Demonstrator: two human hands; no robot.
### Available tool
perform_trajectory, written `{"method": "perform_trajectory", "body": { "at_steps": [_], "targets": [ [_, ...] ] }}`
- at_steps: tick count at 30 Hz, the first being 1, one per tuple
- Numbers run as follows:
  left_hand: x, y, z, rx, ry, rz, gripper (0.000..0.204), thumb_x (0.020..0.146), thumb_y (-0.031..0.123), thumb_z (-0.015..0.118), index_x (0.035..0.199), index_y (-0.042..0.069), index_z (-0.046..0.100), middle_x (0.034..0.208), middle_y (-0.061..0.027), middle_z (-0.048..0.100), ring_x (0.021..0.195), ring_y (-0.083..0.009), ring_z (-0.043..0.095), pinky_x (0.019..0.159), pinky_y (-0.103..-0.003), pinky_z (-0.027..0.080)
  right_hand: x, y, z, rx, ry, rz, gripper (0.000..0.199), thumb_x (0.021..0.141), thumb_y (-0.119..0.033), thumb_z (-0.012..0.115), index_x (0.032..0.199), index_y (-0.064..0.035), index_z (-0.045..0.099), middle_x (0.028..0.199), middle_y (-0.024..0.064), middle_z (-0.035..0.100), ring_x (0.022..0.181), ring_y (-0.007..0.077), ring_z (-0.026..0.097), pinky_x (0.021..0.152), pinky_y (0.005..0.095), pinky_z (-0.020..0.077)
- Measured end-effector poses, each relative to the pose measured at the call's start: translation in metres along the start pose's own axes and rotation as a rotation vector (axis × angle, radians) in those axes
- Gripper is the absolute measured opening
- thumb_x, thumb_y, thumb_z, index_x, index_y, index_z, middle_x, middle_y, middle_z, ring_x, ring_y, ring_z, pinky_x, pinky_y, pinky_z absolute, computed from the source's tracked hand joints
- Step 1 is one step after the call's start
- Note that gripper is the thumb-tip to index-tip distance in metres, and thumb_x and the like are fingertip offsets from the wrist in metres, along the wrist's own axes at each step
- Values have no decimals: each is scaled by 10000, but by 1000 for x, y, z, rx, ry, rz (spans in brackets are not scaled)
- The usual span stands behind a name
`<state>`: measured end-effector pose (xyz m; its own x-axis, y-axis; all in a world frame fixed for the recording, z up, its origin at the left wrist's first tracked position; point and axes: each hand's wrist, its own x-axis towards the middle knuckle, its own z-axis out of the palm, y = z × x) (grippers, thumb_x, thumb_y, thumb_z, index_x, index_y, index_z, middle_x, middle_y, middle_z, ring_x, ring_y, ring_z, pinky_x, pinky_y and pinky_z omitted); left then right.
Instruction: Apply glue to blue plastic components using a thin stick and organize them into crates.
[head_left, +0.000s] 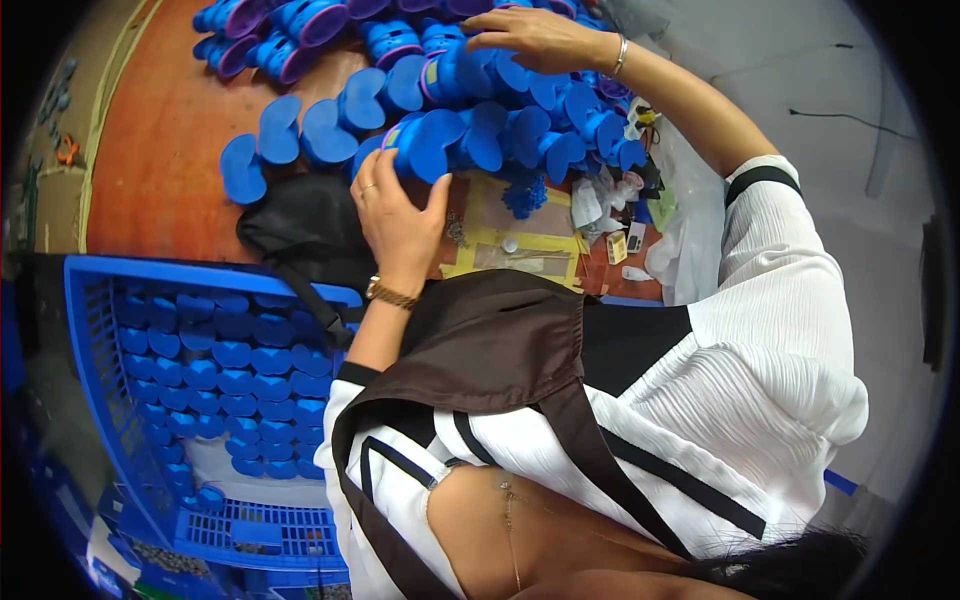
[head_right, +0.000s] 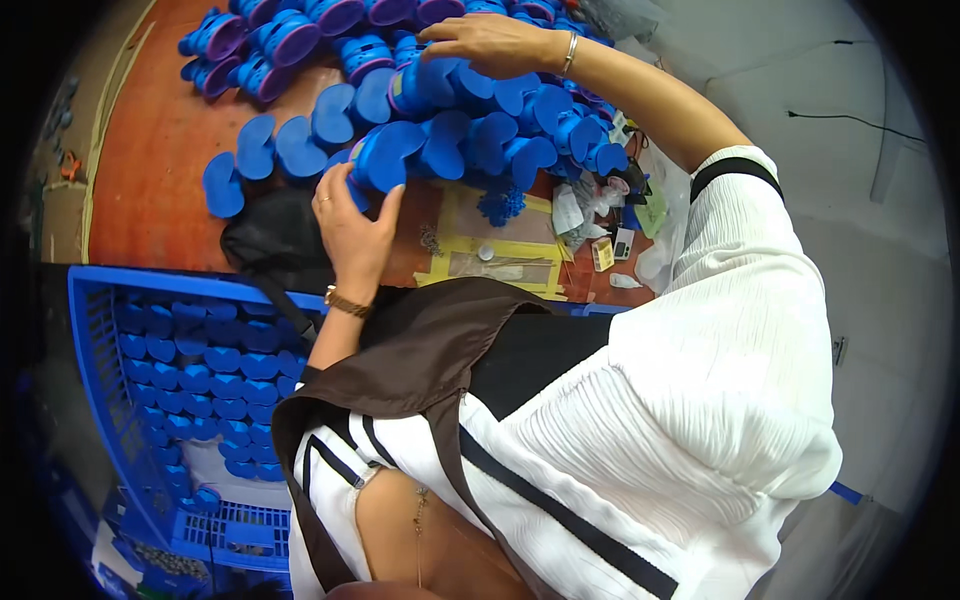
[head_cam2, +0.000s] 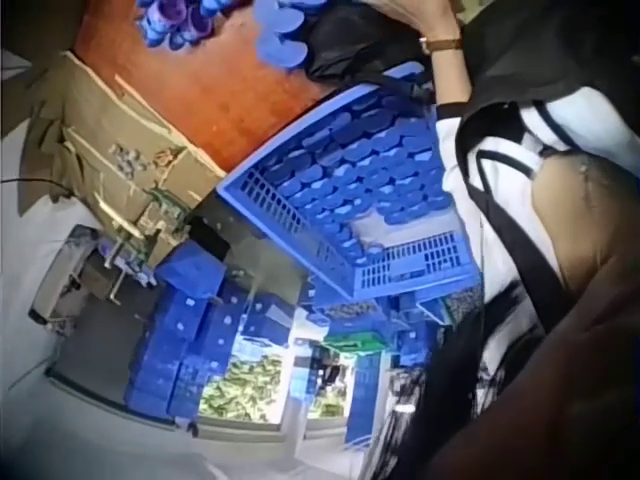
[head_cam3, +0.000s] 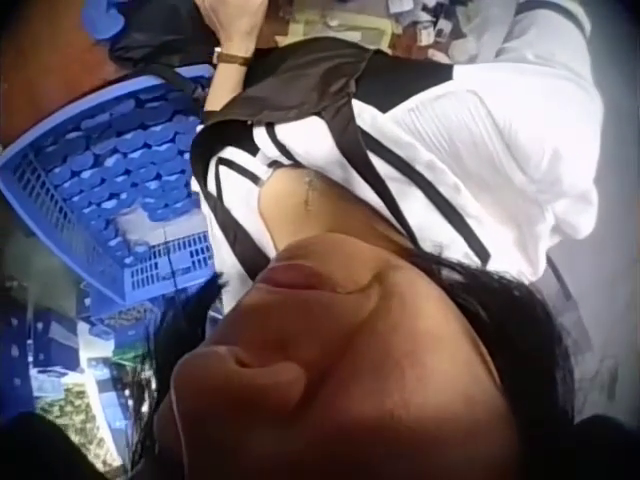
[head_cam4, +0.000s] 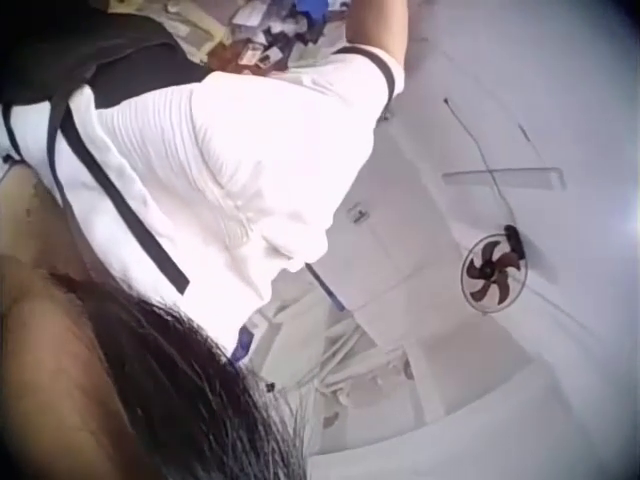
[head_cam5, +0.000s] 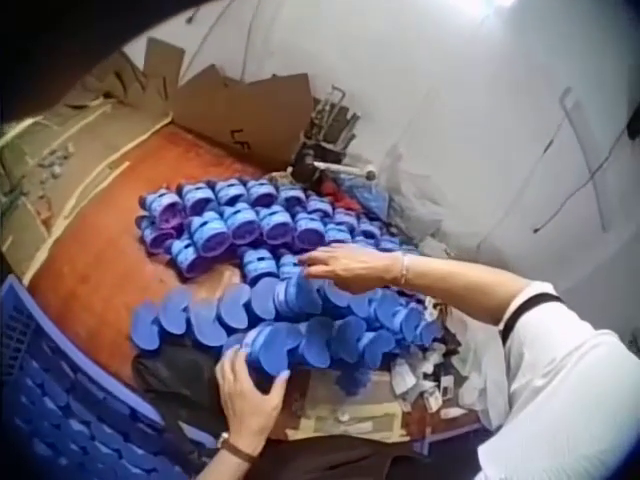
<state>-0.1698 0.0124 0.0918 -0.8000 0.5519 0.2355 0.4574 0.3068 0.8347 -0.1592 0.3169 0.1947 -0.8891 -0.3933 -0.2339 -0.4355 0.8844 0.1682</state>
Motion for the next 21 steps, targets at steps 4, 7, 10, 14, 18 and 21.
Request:
{"method": "perform_trajectory", "body": {
  "at_steps": [4,7,10,14,18,21],
  "targets": [
    [23,19,27,248,-116,55,655,718,263,750,1239,-2,455,1227,-181,505,1169,-341,458,943,-434,399,-8,17,22,152,28,-27,647,670,131,617,1249,-119,475,1369,164,439,1221,339,474,965,411,451],
    [34,21,34,343,-273,78,601,739,194,718,1241,-5,455,1219,-187,508,1161,-342,469,925,-423,416,-22,32,37,94,6,-59,681,650,143,621,1248,-143,465,1395,162,410,1232,325,471,968,397,458],
    [40,16,47,377,-193,167,461,758,124,673,1164,5,489,1220,-203,517,1121,-347,498,873,-418,447,-31,43,47,19,37,-157,712,637,146,620,1249,-176,451,1429,155,365,1220,314,488,926,389,486],
    [43,14,53,486,-106,173,304,772,101,643,1046,42,524,1250,-213,513,1090,-350,518,801,-411,463,-16,52,28,261,116,-345,239,766,-78,580,1002,-58,547,1220,209,501,1045,359,544,851,420,482],
    [58,26,58,569,-102,170,250,780,91,630,1007,58,532,1267,-219,505,1096,-352,516,780,-408,461,-15,60,26,265,76,-394,161,797,-69,549,955,-56,522,1221,234,493,1034,359,553,823,415,497],
    [60,31,64,528,-97,135,215,772,82,633,966,57,544,1283,-231,491,1101,-359,510,791,-415,456,-16,64,25,256,48,-447,205,803,-81,551,998,-40,504,1227,234,489,1006,353,568,796,409,509]
  ]
}}
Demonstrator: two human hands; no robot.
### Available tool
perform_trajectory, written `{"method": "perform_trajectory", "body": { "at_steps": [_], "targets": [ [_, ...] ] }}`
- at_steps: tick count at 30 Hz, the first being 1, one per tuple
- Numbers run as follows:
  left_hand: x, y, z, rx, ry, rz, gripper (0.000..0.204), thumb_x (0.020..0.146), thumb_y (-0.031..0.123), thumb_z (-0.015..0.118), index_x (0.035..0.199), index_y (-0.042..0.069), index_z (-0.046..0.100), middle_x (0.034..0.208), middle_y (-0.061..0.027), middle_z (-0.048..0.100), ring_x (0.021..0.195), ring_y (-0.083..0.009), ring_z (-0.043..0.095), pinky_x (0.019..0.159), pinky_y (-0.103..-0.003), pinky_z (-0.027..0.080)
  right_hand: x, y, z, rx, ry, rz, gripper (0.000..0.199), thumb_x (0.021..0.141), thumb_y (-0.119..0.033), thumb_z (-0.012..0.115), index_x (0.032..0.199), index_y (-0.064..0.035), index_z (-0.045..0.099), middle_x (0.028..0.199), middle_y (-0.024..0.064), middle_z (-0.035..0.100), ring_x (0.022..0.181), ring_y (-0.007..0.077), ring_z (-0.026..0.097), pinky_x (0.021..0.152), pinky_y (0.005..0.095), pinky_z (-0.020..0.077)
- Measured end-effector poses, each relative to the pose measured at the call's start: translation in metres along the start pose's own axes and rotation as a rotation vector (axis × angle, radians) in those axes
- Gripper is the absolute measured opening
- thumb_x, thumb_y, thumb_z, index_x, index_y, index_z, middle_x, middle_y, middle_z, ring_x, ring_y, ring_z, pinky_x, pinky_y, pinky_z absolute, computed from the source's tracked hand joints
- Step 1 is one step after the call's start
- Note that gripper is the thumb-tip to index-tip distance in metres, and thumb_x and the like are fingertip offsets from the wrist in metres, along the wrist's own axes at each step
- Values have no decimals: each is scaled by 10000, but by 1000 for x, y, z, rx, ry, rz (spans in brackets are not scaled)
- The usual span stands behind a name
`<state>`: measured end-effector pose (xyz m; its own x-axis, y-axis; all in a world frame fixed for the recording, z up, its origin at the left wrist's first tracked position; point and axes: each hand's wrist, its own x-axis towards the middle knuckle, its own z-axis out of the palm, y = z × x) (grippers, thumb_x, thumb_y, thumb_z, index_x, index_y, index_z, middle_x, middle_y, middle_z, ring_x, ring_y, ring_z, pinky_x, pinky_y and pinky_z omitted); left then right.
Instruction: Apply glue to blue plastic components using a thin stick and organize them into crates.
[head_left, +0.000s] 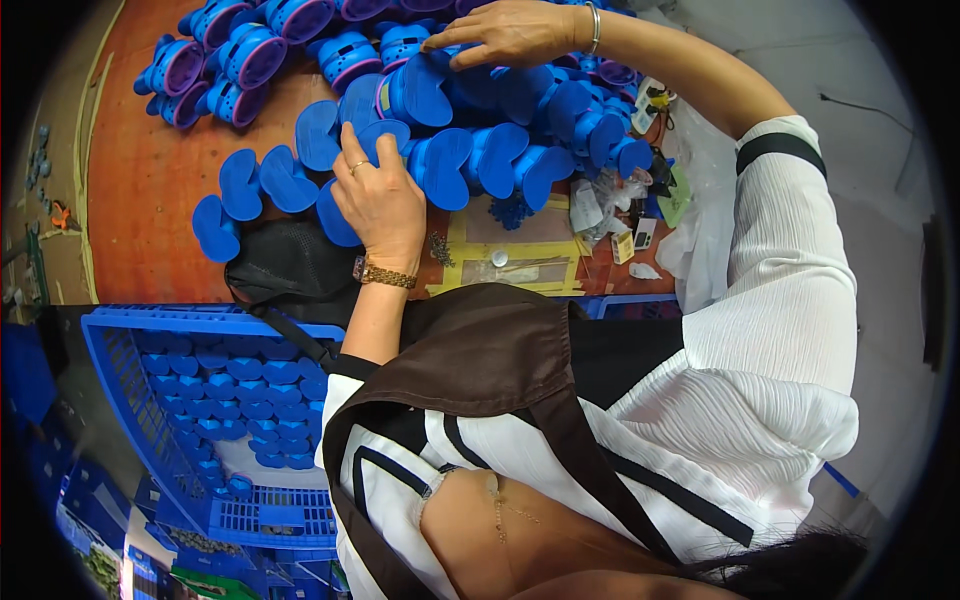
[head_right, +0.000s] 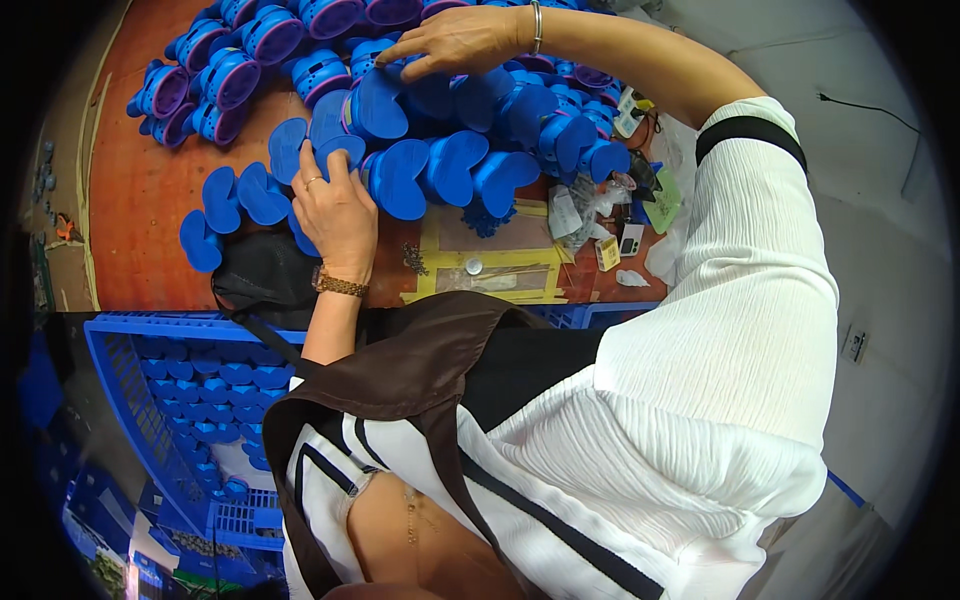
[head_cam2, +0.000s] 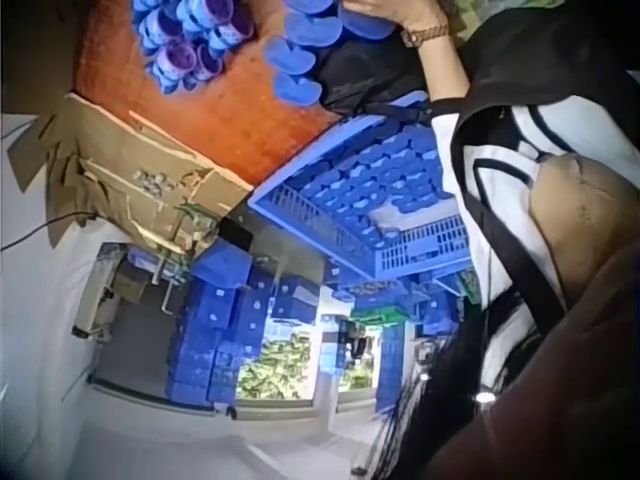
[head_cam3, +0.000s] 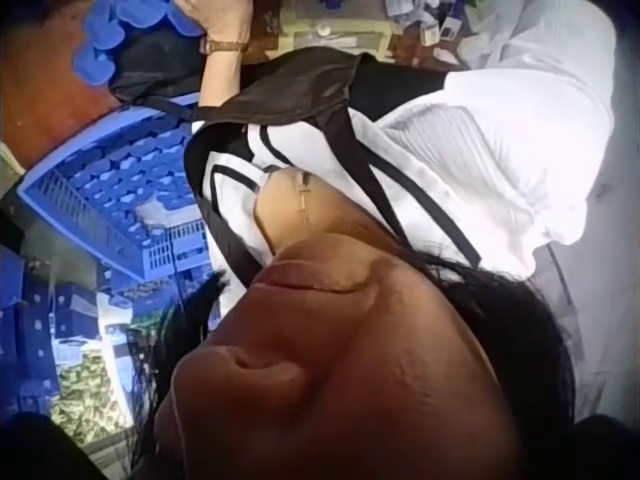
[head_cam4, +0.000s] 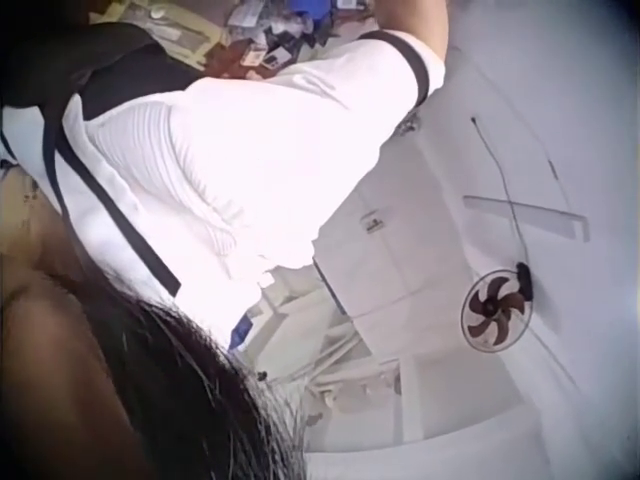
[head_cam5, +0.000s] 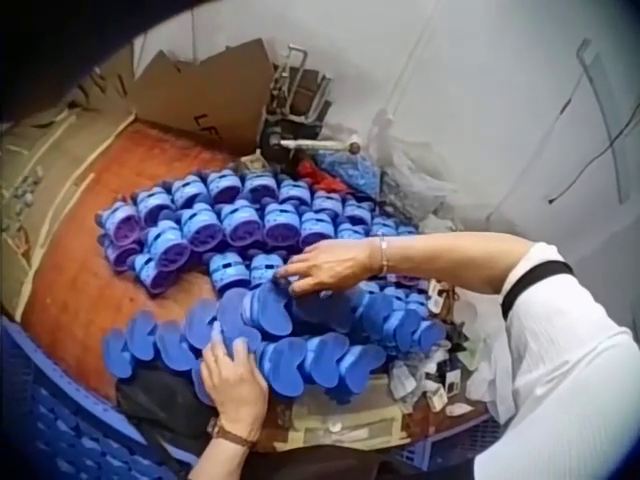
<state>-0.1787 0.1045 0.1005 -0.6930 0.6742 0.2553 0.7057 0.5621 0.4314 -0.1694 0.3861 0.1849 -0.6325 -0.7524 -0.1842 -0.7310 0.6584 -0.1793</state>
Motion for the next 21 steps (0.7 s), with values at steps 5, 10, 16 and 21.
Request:
{"method": "perform_trajectory", "body": {
  "at_steps": [5,10,16,21],
  "targets": [
    [-9,7,2,-100,0,8,148,768,48,617,904,36,559,1347,-278,425,1148,-379,485,877,-436,436,-2,3,2,58,11,72,347,770,-59,560,1097,-20,450,1249,253,467,927,359,586,752,391,521],
    [-21,7,1,-66,-48,16,184,785,148,635,897,7,601,1381,-320,361,1217,-421,427,938,-472,406,20,-24,-27,-51,-177,130,457,701,-60,620,1128,-22,461,1305,261,412,962,378,568,784,392,508],
    [-19,30,-8,-73,-140,-95,528,712,430,723,910,-50,629,1441,-355,210,1322,-466,263,975,-618,314,5,-5,29,-7,-130,198,692,619,138,619,1203,-186,436,1489,134,263,1152,311,544,684,345,551],
    [-17,32,-3,-23,-202,-120,616,680,486,736,906,-74,616,1458,-349,165,1341,-473,206,973,-679,268,3,5,47,-29,-31,116,664,604,121,632,1168,-177,448,1503,126,245,1119,305,565,581,315,538]
  ]
}}
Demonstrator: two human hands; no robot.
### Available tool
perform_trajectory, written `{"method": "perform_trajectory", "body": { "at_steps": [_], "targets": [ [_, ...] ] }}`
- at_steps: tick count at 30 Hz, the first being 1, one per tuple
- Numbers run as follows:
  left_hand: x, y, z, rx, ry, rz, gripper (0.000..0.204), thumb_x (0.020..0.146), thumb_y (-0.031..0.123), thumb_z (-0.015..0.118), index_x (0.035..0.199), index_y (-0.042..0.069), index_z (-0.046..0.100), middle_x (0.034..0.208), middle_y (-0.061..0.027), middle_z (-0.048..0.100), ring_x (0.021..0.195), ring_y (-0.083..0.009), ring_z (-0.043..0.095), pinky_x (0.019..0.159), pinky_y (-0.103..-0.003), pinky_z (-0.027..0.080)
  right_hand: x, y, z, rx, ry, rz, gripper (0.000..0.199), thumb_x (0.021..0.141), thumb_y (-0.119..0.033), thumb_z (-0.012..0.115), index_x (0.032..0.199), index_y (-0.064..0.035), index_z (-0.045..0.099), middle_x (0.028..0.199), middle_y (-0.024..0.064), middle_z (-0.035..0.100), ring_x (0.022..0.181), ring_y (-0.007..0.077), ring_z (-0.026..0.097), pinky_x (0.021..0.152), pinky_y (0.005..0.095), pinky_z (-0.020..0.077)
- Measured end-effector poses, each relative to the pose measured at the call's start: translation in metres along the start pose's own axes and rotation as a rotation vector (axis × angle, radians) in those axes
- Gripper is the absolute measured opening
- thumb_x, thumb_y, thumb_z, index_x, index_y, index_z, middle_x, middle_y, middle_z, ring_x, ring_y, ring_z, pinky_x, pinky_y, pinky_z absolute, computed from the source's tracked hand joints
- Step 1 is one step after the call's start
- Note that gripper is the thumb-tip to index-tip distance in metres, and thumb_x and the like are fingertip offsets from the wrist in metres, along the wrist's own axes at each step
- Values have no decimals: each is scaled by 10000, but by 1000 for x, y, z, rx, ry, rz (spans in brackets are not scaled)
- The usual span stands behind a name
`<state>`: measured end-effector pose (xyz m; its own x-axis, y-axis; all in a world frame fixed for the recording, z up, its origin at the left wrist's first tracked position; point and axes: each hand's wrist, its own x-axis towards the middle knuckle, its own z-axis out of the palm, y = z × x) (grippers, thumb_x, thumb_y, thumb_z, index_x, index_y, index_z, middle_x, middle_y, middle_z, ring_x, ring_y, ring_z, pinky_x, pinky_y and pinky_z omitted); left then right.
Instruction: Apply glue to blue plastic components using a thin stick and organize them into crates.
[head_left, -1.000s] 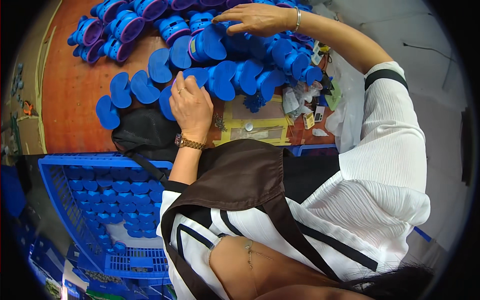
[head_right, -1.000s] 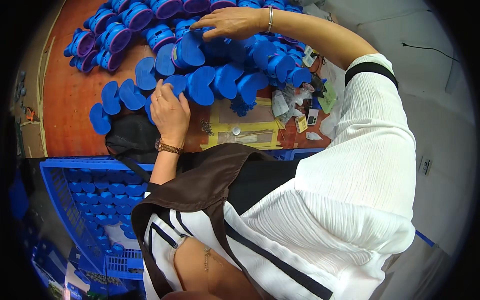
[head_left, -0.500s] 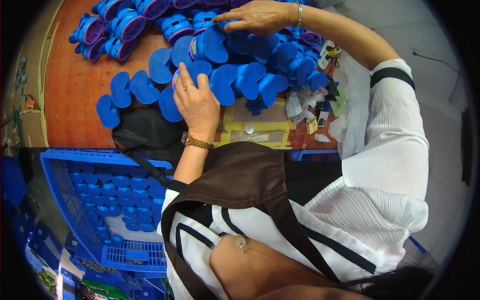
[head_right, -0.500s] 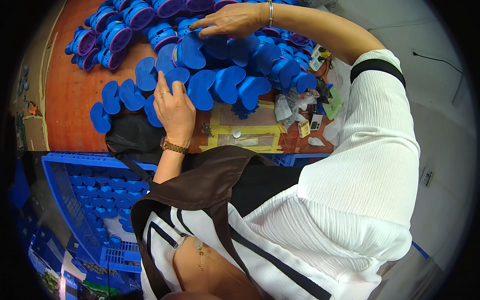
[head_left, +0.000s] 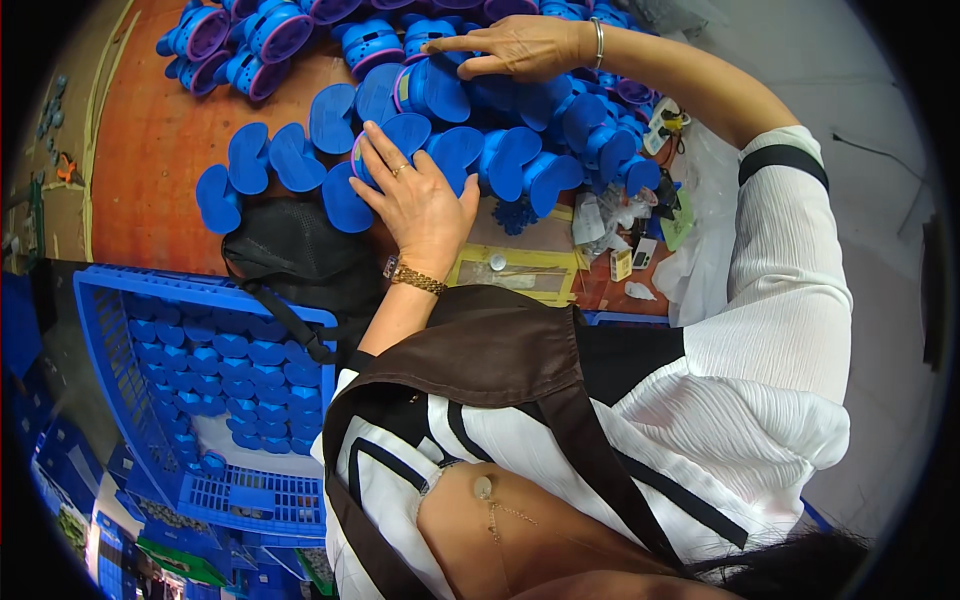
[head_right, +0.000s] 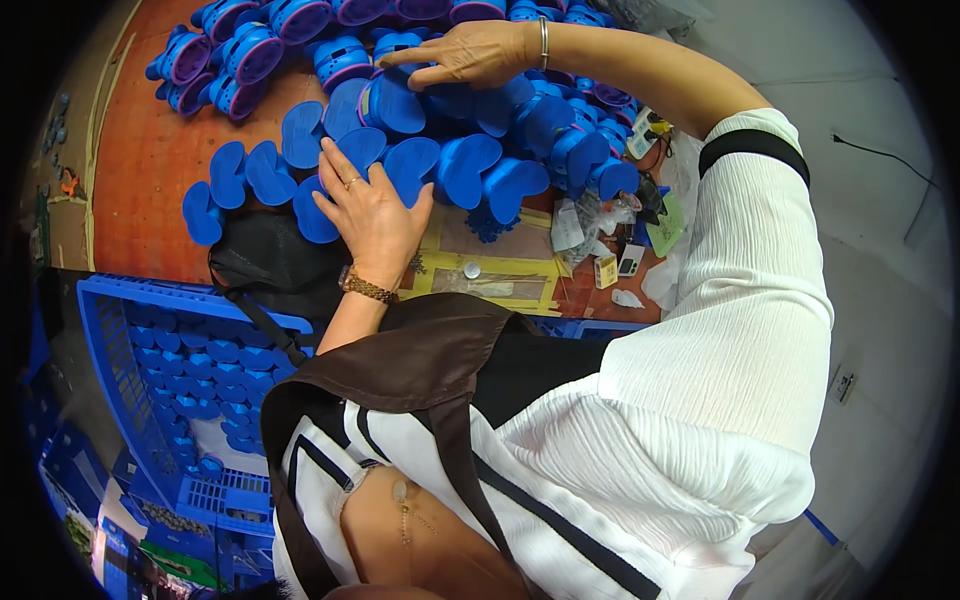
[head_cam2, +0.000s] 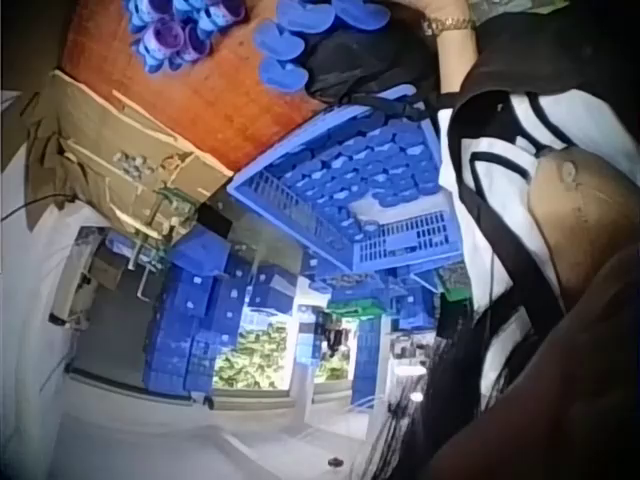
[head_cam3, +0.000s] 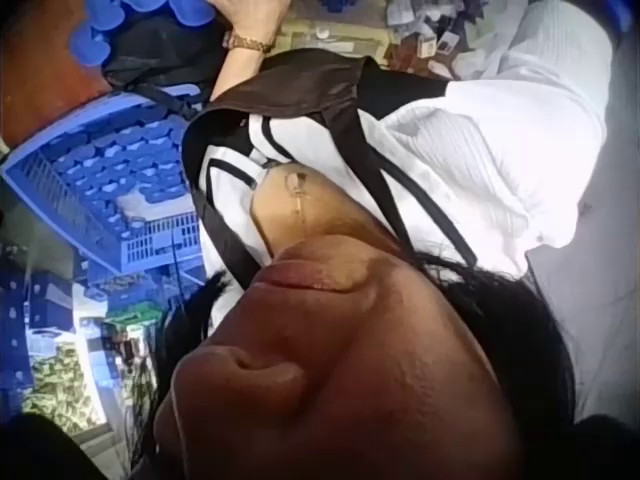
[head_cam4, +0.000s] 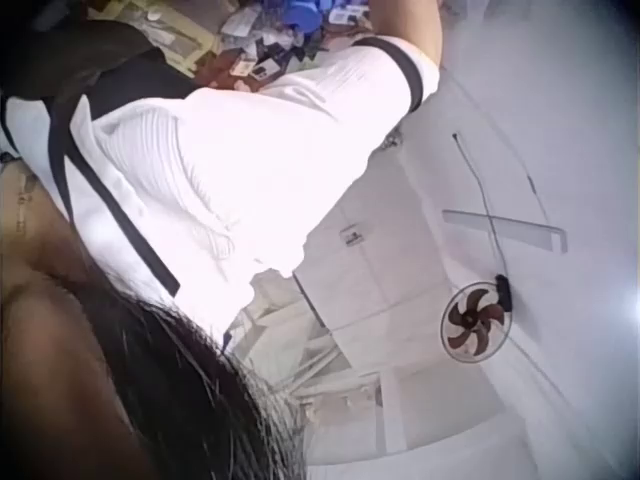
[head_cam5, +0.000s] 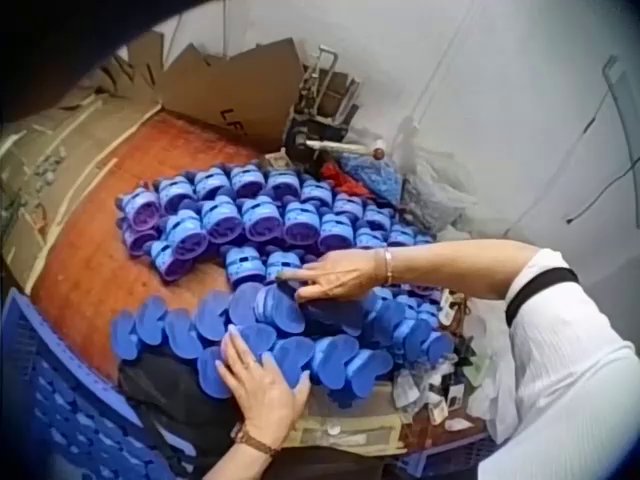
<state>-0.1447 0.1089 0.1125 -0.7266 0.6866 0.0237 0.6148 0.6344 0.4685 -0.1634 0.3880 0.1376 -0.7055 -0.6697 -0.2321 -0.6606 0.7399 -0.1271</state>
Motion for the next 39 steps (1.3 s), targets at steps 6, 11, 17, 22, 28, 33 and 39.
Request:
{"method": "perform_trajectory", "body": {
  "at_steps": [6,11,17,22,28,33,39],
  "targets": [
    [6,2,-3,36,-22,-39,555,640,395,766,904,-69,614,1460,-346,161,1324,-459,237,980,-673,262,-1,-2,-15,11,-89,7,475,628,32,663,1055,-136,539,1512,115,243,1117,309,559,762,385,537],
    [4,-8,1,-31,60,-79,490,623,363,769,888,-30,644,1441,-313,250,1276,-421,314,982,-623,297,30,-6,-26,-10,-75,-138,338,623,-86,646,960,-106,667,1527,109,226,1408,310,216,1140,525,200],
    [18,-8,-12,-119,55,-94,364,563,293,741,761,-8,688,1342,-258,382,1190,-409,392,928,-548,372,49,-17,-52,-21,-188,-150,227,544,-121,647,744,-23,693,1420,231,352,1372,363,272,1138,510,200],
    [-7,-35,-28,-300,178,-39,378,551,301,765,718,-26,673,1341,-300,340,1188,-446,350,964,-530,344,76,-30,-54,135,-139,-138,270,457,-57,687,723,-12,672,1377,257,384,1311,395,350,1096,464,289],
    [-66,-84,-76,-559,330,34,426,578,309,771,829,-21,672,1359,-290,297,1266,-453,305,1033,-485,311,86,-30,-57,164,-206,-71,378,405,-66,780,767,-22,681,1374,259,380,1273,424,385,1044,441,359],
    [-165,-187,-153,-463,547,-323,477,543,304,815,907,22,691,1284,-208,394,1213,-374,389,1016,-439,337,96,-40,-95,96,-161,88,520,368,-13,793,876,-4,682,1373,252,372,1270,420,393,1027,427,383],
    [-335,-378,-159,17,924,-971,520,642,379,829,896,-44,663,1322,-310,349,1215,-413,388,1004,-441,350,236,-106,-176,-84,-48,-40,391,468,3,741,841,10,627,1388,253,355,1272,451,374,1038,477,358]
  ]
}}
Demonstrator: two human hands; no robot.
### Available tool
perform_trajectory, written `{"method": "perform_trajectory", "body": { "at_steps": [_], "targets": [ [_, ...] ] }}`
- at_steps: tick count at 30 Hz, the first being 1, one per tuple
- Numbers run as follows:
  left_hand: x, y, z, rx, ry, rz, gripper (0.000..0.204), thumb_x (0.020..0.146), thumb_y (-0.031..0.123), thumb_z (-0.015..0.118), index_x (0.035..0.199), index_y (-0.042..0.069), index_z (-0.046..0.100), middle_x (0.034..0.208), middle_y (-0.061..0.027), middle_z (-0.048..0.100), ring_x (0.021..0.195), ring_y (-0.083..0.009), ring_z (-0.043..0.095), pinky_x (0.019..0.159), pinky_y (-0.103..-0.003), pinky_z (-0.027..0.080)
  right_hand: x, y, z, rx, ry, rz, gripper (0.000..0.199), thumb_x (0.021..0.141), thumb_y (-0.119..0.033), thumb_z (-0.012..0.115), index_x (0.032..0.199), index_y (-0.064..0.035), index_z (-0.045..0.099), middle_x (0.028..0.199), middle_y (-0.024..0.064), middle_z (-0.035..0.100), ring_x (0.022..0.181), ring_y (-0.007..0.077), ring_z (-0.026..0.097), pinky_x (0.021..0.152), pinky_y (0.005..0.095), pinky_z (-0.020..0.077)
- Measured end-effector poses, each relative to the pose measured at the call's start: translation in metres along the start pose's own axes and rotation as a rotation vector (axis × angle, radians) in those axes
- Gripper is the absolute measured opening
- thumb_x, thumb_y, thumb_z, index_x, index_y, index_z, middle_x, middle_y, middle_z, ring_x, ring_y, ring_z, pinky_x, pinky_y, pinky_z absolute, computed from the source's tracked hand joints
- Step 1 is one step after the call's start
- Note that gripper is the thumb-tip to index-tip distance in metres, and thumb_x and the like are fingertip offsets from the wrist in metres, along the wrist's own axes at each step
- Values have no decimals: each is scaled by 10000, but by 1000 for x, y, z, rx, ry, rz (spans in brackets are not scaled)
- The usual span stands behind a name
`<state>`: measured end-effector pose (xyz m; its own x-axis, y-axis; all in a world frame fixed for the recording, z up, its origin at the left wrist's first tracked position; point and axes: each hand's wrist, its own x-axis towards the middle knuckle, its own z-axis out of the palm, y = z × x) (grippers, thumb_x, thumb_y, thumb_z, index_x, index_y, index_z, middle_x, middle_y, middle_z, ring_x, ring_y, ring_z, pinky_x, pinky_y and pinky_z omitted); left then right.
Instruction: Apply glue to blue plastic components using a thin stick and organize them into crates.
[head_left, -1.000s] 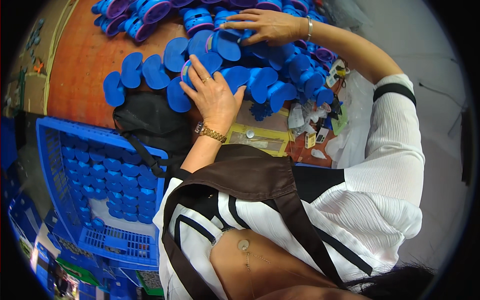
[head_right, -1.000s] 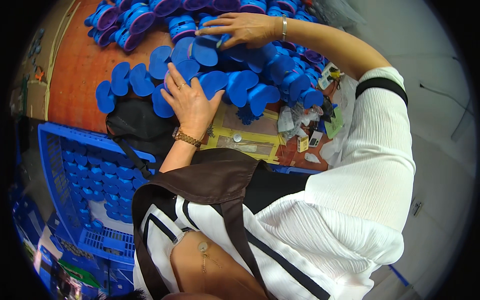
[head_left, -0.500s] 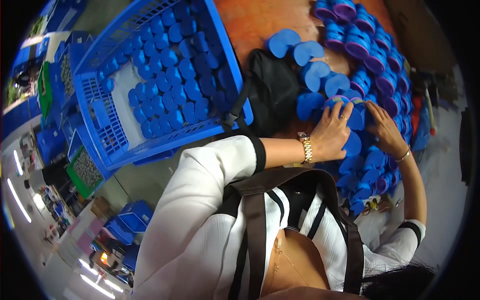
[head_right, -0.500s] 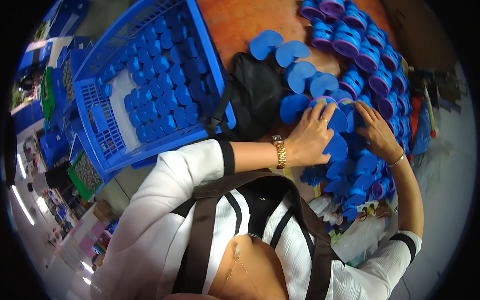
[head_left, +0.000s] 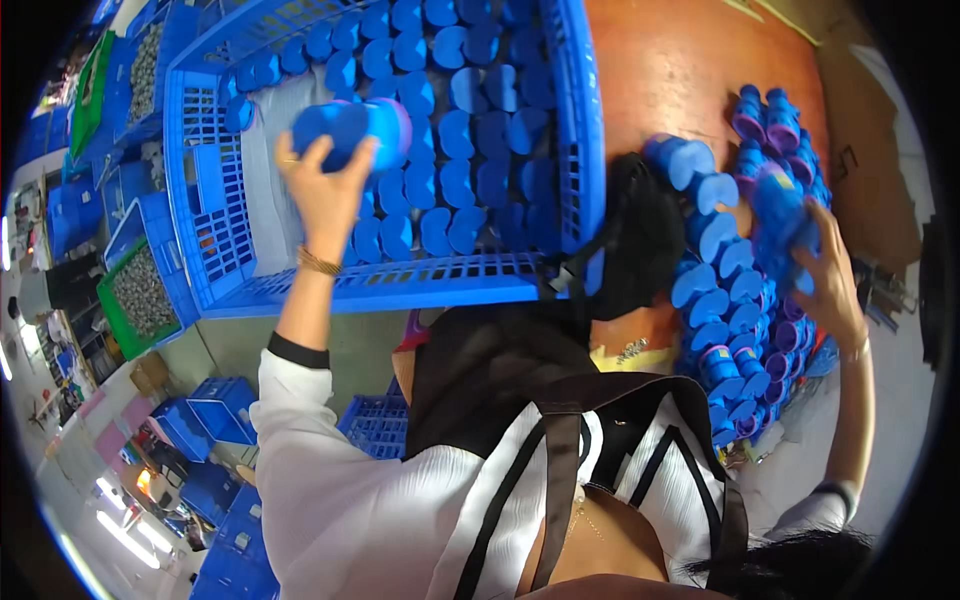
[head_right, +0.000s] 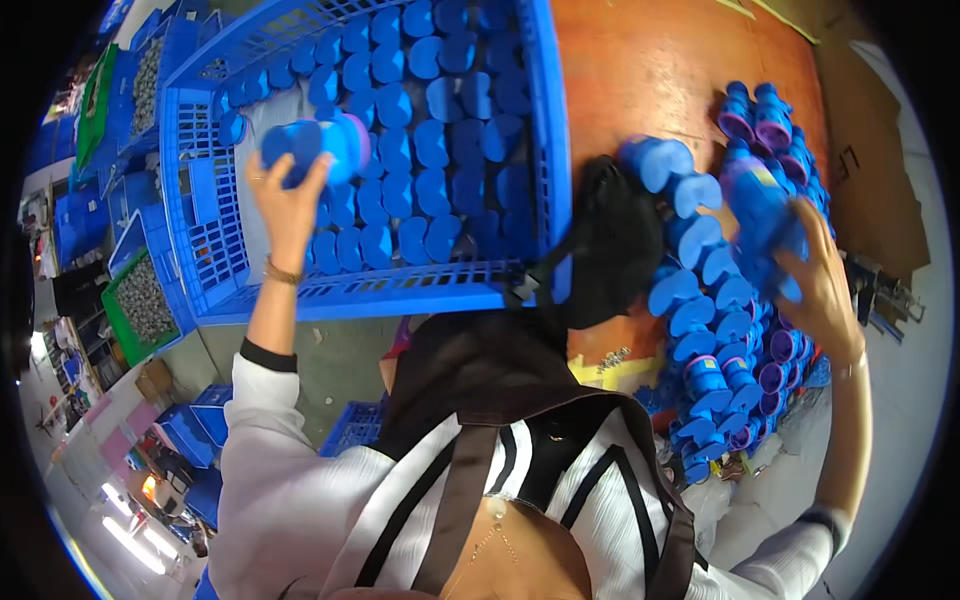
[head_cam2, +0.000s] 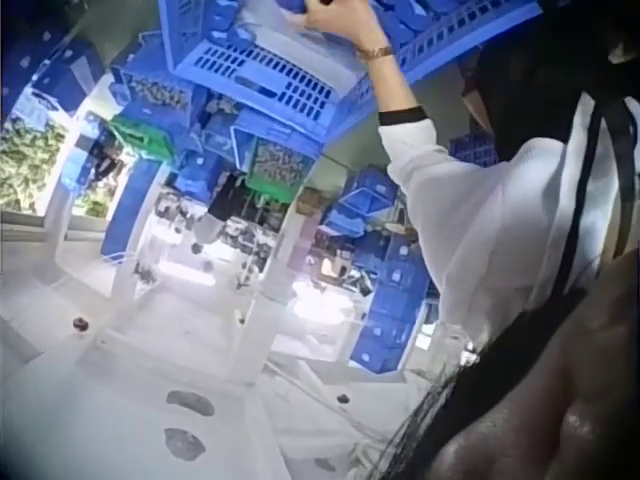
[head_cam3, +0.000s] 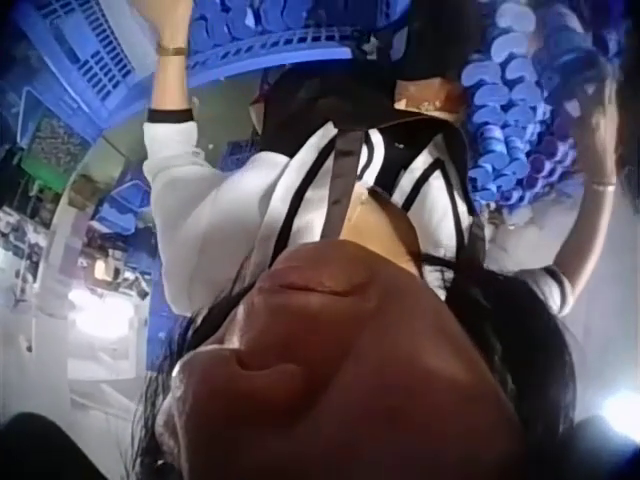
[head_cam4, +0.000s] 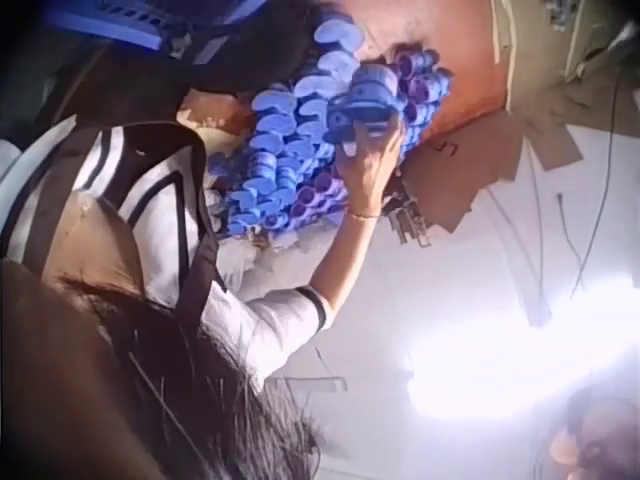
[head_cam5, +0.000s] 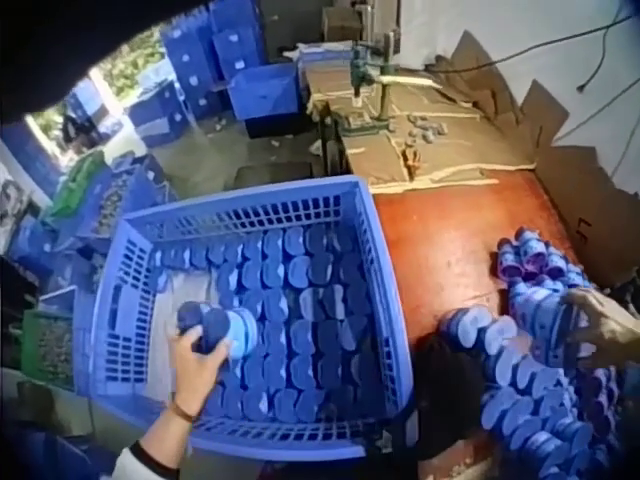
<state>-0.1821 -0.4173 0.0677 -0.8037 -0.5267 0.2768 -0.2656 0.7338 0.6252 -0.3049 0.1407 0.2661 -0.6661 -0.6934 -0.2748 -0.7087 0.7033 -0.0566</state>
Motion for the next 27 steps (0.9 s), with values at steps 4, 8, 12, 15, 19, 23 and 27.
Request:
{"method": "perform_trajectory", "body": {
  "at_steps": [4,8,12,15,19,23,27],
  "targets": [
    [57,-128,-16,262,156,-137,611,636,442,807,940,-69,670,1333,-355,327,1251,-436,347,1009,-472,346,244,-102,9,65,102,-566,407,530,-62,750,921,-19,642,1387,241,351,1265,436,380,1036,477,357],
    [81,-208,27,460,164,-138,623,635,472,783,937,-64,690,1323,-341,345,1218,-442,365,1010,-484,345,479,-263,32,55,352,-1039,342,588,-121,710,915,-23,681,1321,258,379,1184,393,416,991,407,376],
    [89,-234,62,406,140,-108,590,636,448,779,943,-49,696,1345,-353,322,1202,-478,378,989,-498,379,603,-381,68,-210,451,-1201,381,606,-173,728,971,-74,680,1307,193,438,1179,344,455,959,421,416],
    [88,-236,73,399,87,-133,559,645,433,759,933,-43,699,1317,-332,345,1156,-481,422,945,-501,423,649,-438,105,-387,246,-1072,570,470,-118,860,1018,-122,702,1466,76,289,1270,269,424,949,379,488],
    [79,-256,79,380,32,-181,557,668,438,737,949,-42,697,1301,-323,356,1144,-480,438,916,-507,453,694,-459,145,-495,182,-1200,609,441,-117,869,1026,-93,701,1470,110,267,1291,291,392,934,390,502],
    [74,-262,80,310,39,-249,566,675,450,733,952,-42,695,1282,-324,366,1127,-483,450,889,-511,469,708,-455,177,-459,-21,-1208,634,435,-122,870,1042,-73,691,1461,139,253,1285,321,377,950,406,490],
    [76,-258,83,232,-92,-439,580,671,457,733,946,-52,689,1271,-315,373,1081,-467,484,856,-527,486,721,-452,195,-355,-155,-1206,666,430,-152,882,1060,-74,682,1455,137,266,1280,326,378,962,406,482]
  ]
}}
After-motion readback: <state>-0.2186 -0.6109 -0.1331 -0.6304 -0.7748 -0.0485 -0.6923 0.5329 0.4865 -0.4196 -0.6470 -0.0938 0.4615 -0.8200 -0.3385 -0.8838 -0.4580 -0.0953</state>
